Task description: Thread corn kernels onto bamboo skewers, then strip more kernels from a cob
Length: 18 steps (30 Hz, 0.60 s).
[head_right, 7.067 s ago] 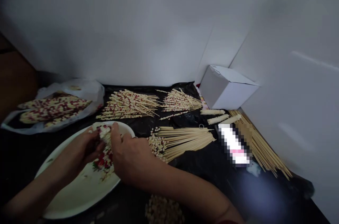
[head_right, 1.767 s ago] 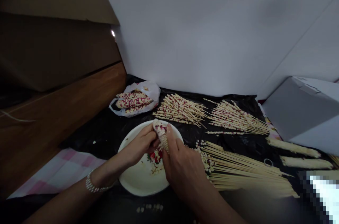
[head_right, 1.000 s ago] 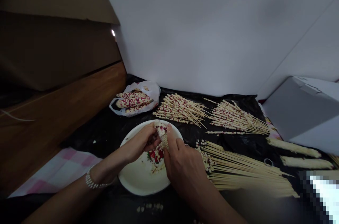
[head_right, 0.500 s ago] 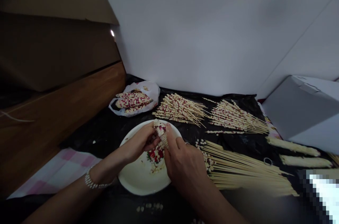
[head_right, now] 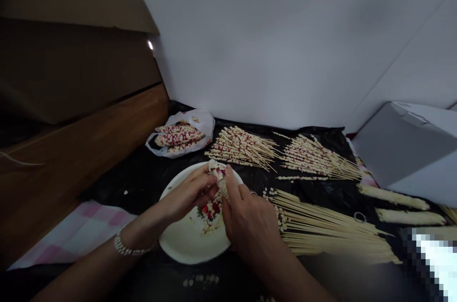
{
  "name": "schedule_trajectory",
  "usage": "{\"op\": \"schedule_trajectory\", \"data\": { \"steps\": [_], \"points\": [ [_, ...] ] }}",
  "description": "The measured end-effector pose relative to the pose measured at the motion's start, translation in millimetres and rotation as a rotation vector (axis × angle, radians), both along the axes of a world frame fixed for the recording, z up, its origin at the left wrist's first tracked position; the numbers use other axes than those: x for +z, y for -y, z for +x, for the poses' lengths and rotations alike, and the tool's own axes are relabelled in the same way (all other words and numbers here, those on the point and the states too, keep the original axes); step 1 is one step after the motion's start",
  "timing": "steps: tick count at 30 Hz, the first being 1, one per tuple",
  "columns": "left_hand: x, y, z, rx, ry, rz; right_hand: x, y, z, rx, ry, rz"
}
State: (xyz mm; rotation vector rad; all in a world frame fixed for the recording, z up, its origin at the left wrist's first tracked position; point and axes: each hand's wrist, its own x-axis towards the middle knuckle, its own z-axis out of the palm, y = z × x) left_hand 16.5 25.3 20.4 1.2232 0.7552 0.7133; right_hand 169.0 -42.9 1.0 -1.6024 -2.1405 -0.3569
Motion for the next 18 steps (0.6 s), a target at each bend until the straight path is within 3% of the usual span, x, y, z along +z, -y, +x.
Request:
{"op": "schedule_trajectory", "data": {
  "steps": [9,14,18],
  "points": [
    [-9.0,-0.1,4.8,0.076,-0.105,0.06,-2.0,0.2,-3.2,-0.023,0.05,-0.018],
    [-7.2,-2.4,-0.2,-0.043,0.03,-0.026,-1.2,-0.4,-1.3,-0.032,0.039,-0.01],
    [-3.7,-0.3,0.0,-0.014,-0.003,-0.02,-1.1,0.4,-0.9,-0.04,0.047,-0.018]
  ]
}}
